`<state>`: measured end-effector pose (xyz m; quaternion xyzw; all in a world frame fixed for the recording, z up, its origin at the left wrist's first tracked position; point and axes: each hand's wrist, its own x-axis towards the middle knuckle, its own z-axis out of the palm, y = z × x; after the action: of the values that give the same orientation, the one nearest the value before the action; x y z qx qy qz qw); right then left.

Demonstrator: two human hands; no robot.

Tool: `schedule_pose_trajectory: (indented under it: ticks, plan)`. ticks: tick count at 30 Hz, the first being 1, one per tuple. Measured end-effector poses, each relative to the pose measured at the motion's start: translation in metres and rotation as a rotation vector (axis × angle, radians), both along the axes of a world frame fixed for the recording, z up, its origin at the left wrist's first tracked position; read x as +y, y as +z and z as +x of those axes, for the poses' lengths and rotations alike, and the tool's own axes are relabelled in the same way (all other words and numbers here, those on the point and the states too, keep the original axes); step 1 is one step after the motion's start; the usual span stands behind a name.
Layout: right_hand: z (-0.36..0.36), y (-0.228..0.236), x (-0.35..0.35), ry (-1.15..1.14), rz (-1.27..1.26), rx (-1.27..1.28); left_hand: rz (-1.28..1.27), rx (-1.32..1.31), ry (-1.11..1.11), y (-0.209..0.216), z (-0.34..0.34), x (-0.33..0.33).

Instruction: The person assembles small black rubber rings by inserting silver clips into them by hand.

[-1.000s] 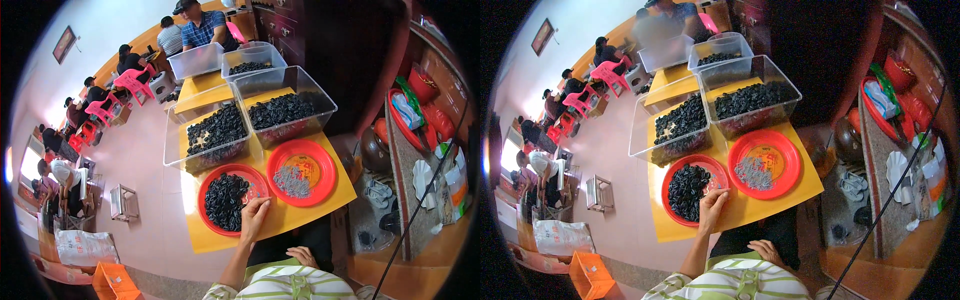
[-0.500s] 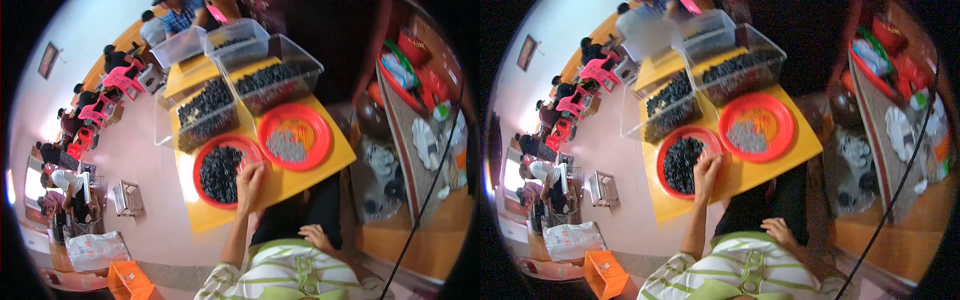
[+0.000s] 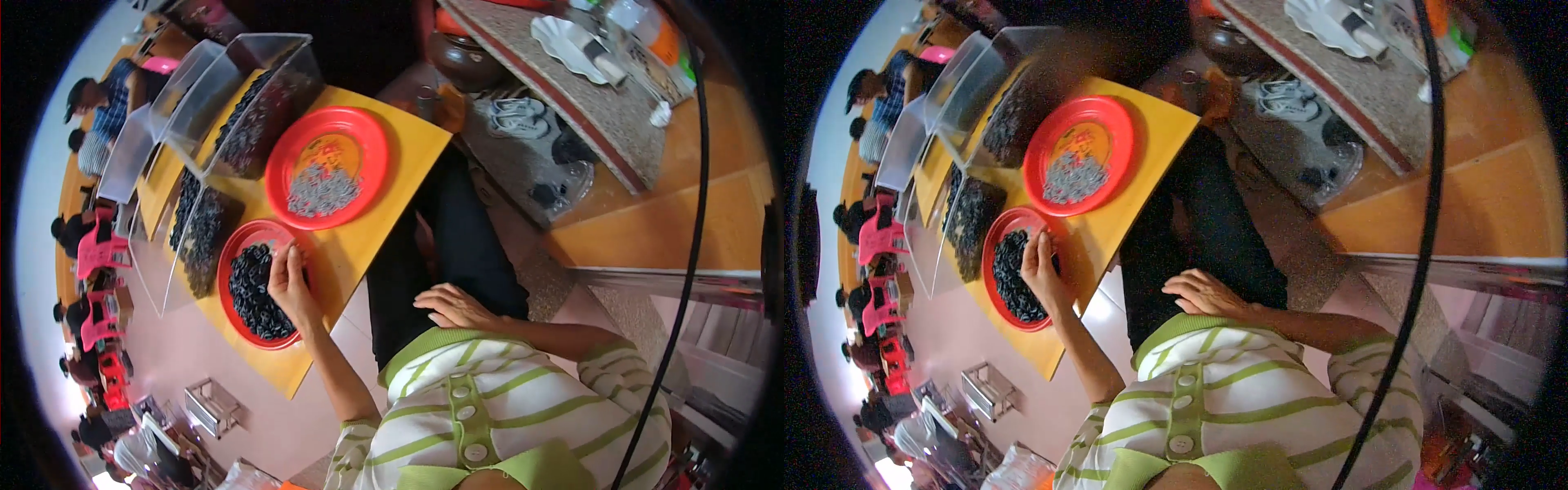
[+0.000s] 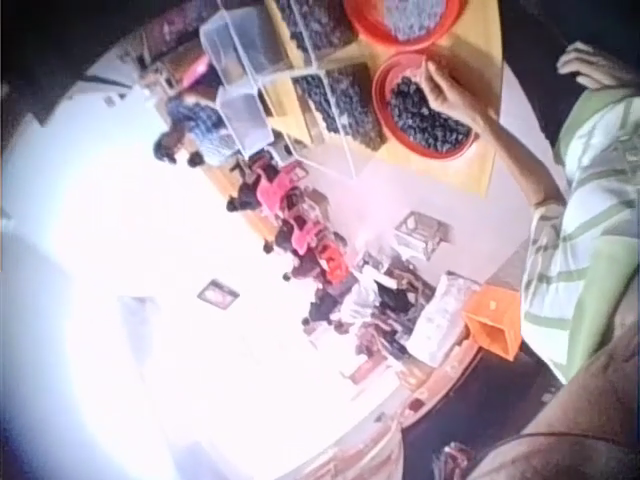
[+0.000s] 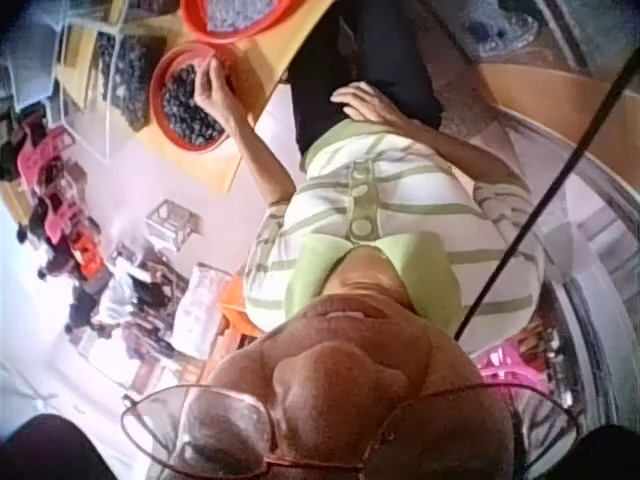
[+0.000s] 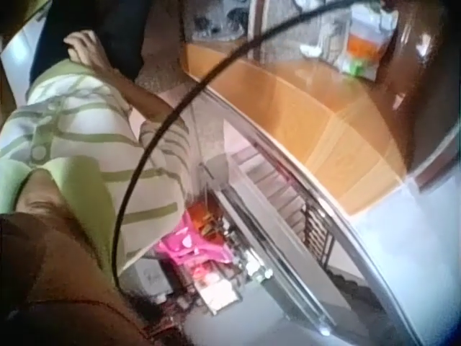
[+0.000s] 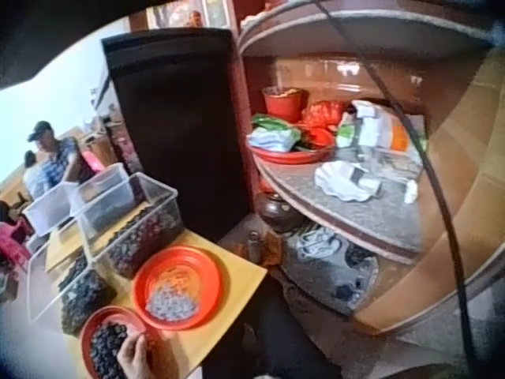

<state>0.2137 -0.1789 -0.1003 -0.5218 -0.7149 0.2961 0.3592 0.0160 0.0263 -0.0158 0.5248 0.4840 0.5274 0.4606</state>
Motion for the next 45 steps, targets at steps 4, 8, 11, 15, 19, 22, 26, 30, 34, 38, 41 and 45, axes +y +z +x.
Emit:
schedule_pose_trajectory:
  ticks: [4,8,11,15,19,22,26,30,34,38,41,45]
  plan:
    - [0.009,-0.035,0.019,-0.044,0.057,-0.086,-0.011,0.001,-0.028,-0.001,0.007,0.001]
    - [0.004,-0.057,0.032,0.000,0.063,-0.071,-0.036,-0.070,0.015,-0.004,0.006,0.000]
    - [-0.001,-0.054,0.029,-0.008,0.025,-0.030,-0.033,-0.032,0.013,-0.002,0.003,-0.001]
    - [0.004,-0.054,0.024,-0.070,0.038,-0.014,-0.023,-0.021,0.019,0.004,0.012,-0.002]
    - [0.008,-0.040,0.015,-0.003,-0.037,-0.006,-0.006,-0.032,0.002,0.006,0.010,-0.004]
    - [0.018,-0.030,-0.010,0.024,0.017,0.042,0.007,-0.023,0.002,0.006,0.010,-0.007]
    - [0.018,0.001,-0.038,0.098,0.011,0.068,0.009,-0.028,0.007,0.003,0.009,-0.006]
    - [0.006,0.027,-0.028,0.103,0.026,0.217,0.079,0.058,0.002,0.005,0.010,-0.007]
    - [-0.013,0.034,-0.009,0.206,0.081,0.128,0.057,0.070,0.010,0.001,0.006,-0.003]
    - [-0.007,0.007,0.001,0.182,0.070,0.002,0.062,0.122,0.006,0.005,0.007,-0.006]
    - [-0.005,-0.006,0.003,0.097,0.016,-0.070,0.058,0.079,0.034,0.003,0.009,-0.005]
    - [-0.001,-0.013,0.010,0.090,-0.076,-0.090,0.062,0.091,0.028,0.006,0.003,-0.005]
